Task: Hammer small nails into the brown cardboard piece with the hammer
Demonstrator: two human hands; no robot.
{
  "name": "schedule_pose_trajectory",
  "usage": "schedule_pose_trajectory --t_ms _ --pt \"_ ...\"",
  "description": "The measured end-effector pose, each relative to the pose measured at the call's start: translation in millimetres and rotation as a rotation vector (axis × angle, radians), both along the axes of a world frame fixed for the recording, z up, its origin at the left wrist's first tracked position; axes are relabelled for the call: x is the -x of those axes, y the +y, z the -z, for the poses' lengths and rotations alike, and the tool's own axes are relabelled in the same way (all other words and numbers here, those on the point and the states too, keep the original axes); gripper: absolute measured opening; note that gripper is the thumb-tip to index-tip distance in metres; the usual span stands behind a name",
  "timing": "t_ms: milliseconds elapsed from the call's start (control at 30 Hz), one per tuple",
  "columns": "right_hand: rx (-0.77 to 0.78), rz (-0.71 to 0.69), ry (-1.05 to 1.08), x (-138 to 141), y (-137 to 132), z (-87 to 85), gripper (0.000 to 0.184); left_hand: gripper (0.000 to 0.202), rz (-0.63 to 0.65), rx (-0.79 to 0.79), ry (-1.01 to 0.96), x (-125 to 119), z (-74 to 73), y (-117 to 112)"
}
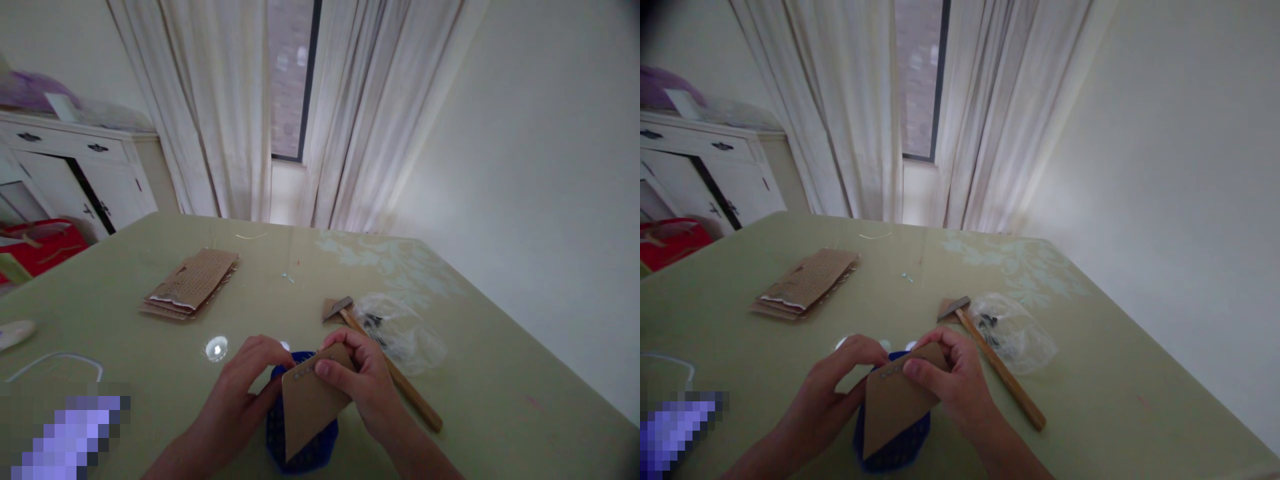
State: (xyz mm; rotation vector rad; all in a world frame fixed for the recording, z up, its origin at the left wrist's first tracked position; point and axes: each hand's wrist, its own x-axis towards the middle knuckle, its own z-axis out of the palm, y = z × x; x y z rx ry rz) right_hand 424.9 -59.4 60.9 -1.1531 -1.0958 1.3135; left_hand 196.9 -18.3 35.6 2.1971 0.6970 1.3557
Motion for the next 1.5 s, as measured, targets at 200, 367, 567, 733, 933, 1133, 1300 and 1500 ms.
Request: schedule_pose_trajectory --t_ms 200,367,567,733,933,1133,1300,1500 --pt "0.076 -0.016 0.038 -2.3 7.3 -2.2 0.051 0.019 -0.059 -0.079 -0.026 -1.6 10.4 5.4" --pt "0.020 -0.156 -0.143 -3.7 21.9 -22.4 0.044 0.026 -0.147 -0.227 -0.013 1.2 1.9 8.1" --pt "-0.010 -0.310 -0.264 -8.3 45.6 -60.5 0.046 0.028 -0.216 -0.355 0.008 -1.2 -23.6 12.1" --pt "-0.038 -0.311 -0.403 -3.7 49.9 -61.7 0.033 0.029 -0.284 -0.399 0.015 0.0 -18.2 10.6" --pt "-0.063 -0.292 -0.567 1.9 46.1 -55.7 0.023 0.018 -0.257 -0.362 -0.026 -0.4 -12.7 7.2" --pt "-0.169 -0.166 -0.612 -1.0 49.0 -66.9 0.018 0.032 -0.350 -0.096 0.019 12.0 -1.7 12.1" --pt "-0.220 -0.070 -0.730 7.6 39.7 -68.7 0.016 0.029 -0.287 -0.166 0.033 17.1 -8.1 9.6" --pt "-0.206 -0.113 -0.822 24.6 26.7 -66.1 0.016 0.018 -0.285 -0.289 -0.005 19.4 -9.3 -1.6"
